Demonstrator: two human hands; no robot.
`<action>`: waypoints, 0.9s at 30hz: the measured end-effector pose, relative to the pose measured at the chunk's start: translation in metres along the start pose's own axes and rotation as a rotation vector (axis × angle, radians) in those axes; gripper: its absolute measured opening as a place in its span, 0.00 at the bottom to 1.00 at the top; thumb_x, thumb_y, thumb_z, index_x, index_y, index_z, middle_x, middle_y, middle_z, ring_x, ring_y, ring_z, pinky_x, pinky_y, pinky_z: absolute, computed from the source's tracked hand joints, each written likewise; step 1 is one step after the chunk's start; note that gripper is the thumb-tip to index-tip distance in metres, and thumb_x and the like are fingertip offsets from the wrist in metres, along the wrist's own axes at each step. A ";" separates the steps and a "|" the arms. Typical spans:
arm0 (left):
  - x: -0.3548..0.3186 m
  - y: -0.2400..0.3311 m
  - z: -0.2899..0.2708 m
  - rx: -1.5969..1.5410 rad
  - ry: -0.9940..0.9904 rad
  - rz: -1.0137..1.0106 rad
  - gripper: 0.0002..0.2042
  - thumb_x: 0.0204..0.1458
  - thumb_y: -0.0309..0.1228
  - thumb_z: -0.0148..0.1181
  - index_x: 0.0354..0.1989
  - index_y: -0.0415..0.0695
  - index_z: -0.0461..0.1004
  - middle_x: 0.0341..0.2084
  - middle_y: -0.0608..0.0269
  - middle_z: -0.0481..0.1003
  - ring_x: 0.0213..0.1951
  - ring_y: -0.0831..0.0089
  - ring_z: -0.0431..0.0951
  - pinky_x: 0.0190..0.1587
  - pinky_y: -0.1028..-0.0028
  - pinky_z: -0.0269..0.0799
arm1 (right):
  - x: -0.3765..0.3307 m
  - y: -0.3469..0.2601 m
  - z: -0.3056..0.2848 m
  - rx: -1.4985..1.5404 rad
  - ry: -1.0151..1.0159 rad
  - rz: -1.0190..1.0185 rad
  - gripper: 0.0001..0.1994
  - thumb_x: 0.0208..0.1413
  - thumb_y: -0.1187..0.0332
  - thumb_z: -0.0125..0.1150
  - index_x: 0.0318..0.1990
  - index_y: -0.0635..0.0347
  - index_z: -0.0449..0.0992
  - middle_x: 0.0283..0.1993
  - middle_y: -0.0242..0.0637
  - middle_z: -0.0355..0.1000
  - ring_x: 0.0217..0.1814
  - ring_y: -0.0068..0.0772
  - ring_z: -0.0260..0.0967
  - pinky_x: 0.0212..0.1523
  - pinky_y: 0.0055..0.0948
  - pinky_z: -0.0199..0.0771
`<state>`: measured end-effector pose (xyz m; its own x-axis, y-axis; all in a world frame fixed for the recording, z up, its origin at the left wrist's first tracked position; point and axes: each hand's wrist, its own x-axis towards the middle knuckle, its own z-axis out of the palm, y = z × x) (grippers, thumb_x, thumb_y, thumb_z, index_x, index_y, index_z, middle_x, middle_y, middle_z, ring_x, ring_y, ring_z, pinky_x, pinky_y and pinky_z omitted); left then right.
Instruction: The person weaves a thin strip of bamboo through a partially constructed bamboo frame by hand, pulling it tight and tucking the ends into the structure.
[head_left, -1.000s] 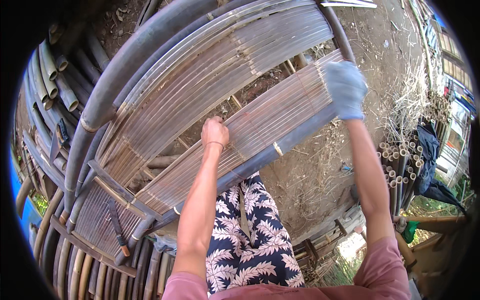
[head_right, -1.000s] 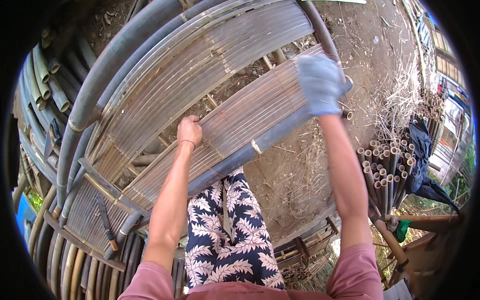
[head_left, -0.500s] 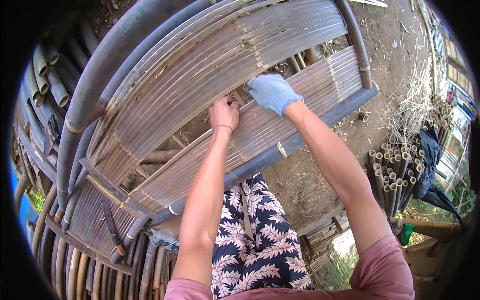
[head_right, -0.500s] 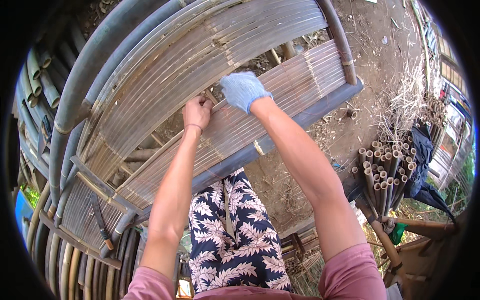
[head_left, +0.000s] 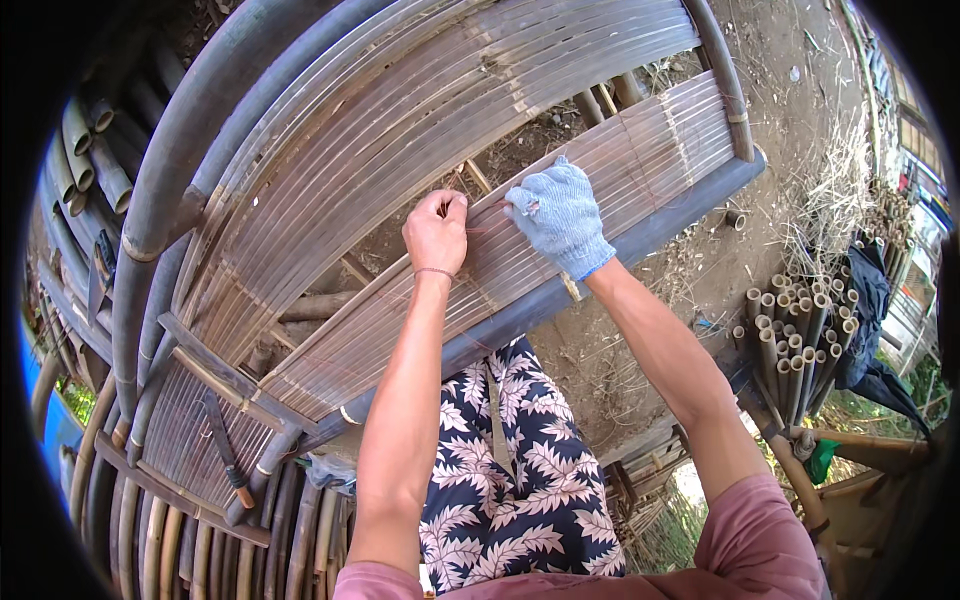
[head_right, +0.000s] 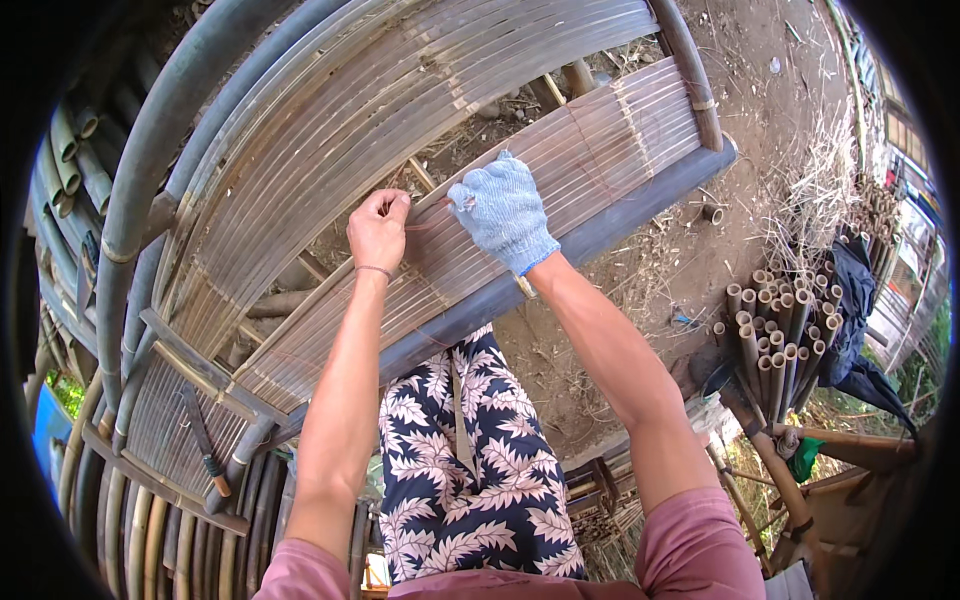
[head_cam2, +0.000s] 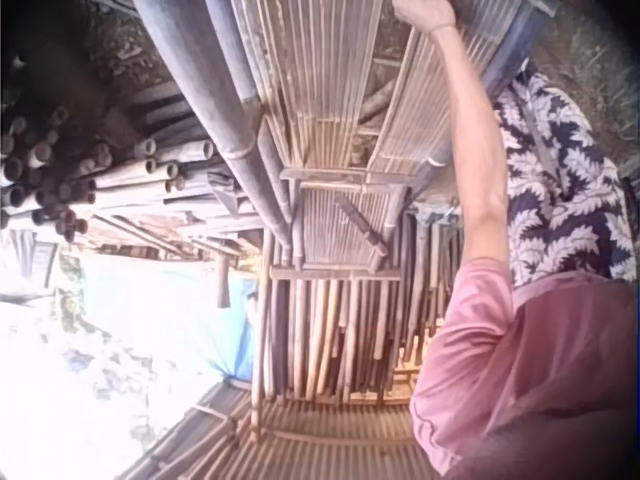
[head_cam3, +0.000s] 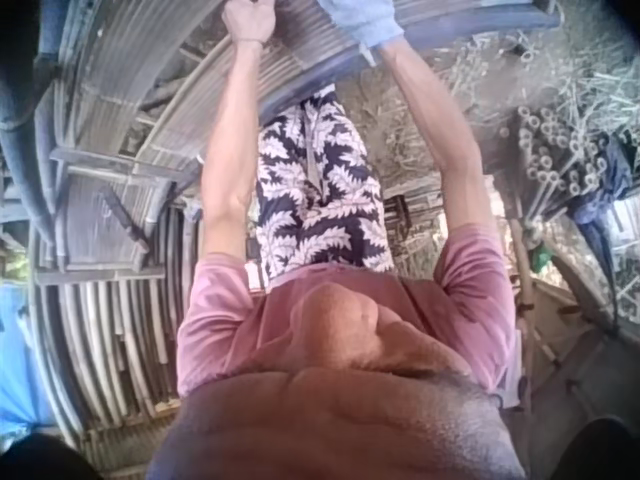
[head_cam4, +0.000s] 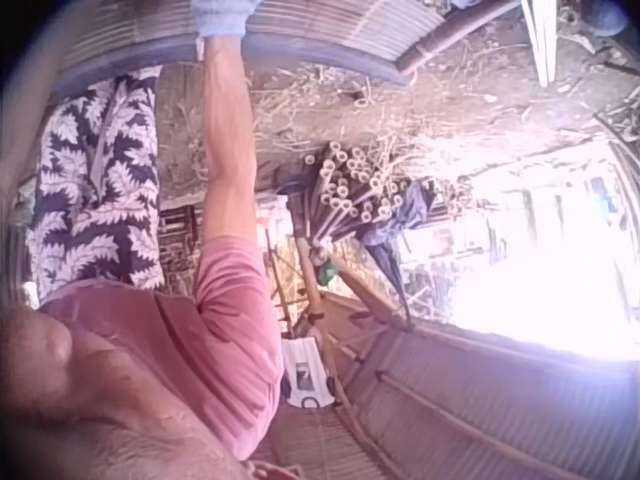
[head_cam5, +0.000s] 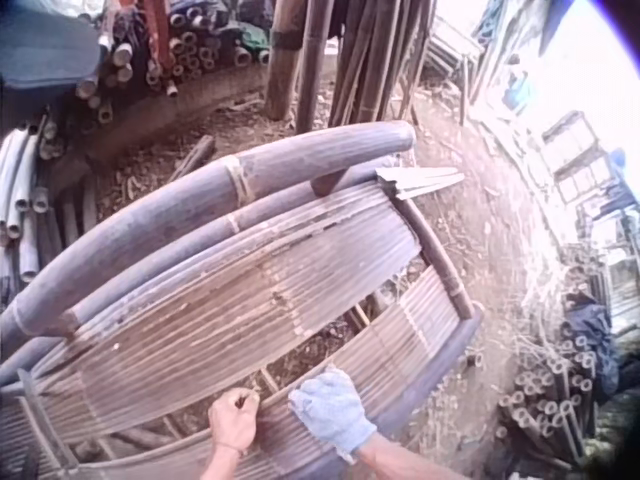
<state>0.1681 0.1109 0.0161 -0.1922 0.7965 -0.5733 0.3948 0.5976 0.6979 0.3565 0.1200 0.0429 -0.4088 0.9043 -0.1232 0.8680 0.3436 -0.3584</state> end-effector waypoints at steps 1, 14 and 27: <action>-0.001 -0.001 0.000 -0.008 0.001 0.004 0.09 0.52 0.34 0.63 0.36 0.41 0.82 0.26 0.62 0.80 0.29 0.75 0.76 0.38 0.72 0.72 | 0.002 0.000 0.002 -0.014 -0.029 -0.009 0.06 0.47 0.60 0.65 0.28 0.49 0.79 0.27 0.34 0.72 0.36 0.43 0.71 0.46 0.45 0.68; 0.002 -0.005 -0.016 -0.227 -0.239 0.039 0.10 0.52 0.35 0.65 0.37 0.41 0.82 0.36 0.58 0.79 0.38 0.70 0.77 0.44 0.72 0.71 | 0.020 -0.016 -0.053 0.010 -0.130 0.177 0.17 0.47 0.62 0.63 0.46 0.55 0.78 0.49 0.43 0.74 0.53 0.42 0.70 0.59 0.39 0.65; 0.007 -0.016 -0.003 -0.048 -0.324 0.146 0.20 0.50 0.36 0.64 0.49 0.40 0.75 0.45 0.51 0.74 0.48 0.61 0.74 0.51 0.65 0.71 | -0.265 0.095 -0.222 -0.053 -0.062 0.379 0.14 0.41 0.80 0.71 0.37 0.53 0.82 0.30 0.29 0.63 0.31 0.28 0.63 0.31 0.29 0.66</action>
<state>0.1577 0.1072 0.0026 0.1615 0.8077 -0.5670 0.3534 0.4891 0.7974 0.6101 -0.0303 0.2467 -0.0706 0.9532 -0.2940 0.9735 0.0016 -0.2286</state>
